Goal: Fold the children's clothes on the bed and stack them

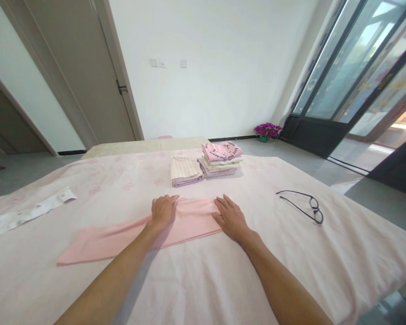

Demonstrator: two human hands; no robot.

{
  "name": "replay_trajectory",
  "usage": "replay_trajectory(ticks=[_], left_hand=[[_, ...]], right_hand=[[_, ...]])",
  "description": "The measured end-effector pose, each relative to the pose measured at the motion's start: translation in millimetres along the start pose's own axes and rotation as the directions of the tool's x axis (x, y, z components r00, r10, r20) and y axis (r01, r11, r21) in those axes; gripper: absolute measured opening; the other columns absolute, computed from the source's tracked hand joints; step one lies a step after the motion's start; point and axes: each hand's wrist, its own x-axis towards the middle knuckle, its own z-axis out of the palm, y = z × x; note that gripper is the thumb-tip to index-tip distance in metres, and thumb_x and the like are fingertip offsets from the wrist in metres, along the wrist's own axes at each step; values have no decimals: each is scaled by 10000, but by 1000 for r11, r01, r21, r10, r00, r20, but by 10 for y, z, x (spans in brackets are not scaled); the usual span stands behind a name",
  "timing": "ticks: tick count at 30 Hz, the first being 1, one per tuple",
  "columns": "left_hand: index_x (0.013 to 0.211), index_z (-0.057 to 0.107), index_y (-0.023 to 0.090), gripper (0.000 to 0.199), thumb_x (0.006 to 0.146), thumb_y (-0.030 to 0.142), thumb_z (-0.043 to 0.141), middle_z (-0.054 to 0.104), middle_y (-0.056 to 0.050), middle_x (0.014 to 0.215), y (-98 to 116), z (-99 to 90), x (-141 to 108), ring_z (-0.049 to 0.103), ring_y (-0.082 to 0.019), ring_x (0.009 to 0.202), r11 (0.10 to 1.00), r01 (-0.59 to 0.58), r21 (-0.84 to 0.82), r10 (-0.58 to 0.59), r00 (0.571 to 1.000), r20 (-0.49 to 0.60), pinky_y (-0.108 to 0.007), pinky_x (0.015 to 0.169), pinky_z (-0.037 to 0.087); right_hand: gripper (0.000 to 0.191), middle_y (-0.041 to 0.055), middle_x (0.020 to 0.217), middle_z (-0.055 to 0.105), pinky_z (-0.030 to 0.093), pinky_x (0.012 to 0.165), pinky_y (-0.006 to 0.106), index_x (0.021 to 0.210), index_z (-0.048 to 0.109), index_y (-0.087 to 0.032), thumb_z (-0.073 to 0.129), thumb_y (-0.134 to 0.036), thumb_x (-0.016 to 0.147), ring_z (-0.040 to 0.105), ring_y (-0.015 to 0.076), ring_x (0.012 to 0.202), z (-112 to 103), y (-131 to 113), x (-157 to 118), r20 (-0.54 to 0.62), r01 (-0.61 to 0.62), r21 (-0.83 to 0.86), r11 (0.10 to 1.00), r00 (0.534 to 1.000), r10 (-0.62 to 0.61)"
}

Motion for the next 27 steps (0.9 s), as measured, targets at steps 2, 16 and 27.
replay_trajectory(ticks=[2,16,27], left_hand=[[1168,686,317,355,972,303,390,695,-77,984,-22,32,40,619,-237,936,1000,17,5,-16,1000,-16,-379,837,357],[1386,524,217,432,997,364,405,509,-89,1459,84,235,-262,423,-210,1371,850,-502,-160,494,865,-88,-407,1154,327],[1478,420,276,537,973,458,431,374,-89,1563,-222,233,-358,264,-269,1466,898,-437,-54,437,899,-18,-488,1175,243]], right_hand=[[532,67,1521,430,279,1149,437,1452,448,-207,403,-437,974,230,262,1464,-6,-2,-3,1,1,1,1000,1000,-1],[538,61,1524,429,260,1159,433,1454,446,-196,393,-441,978,234,262,1462,8,-7,1,-10,-14,9,1000,1000,14],[524,57,1521,433,274,1151,433,1444,458,-199,394,-429,977,244,253,1458,-27,-24,-12,-2,-28,18,999,1000,28]])
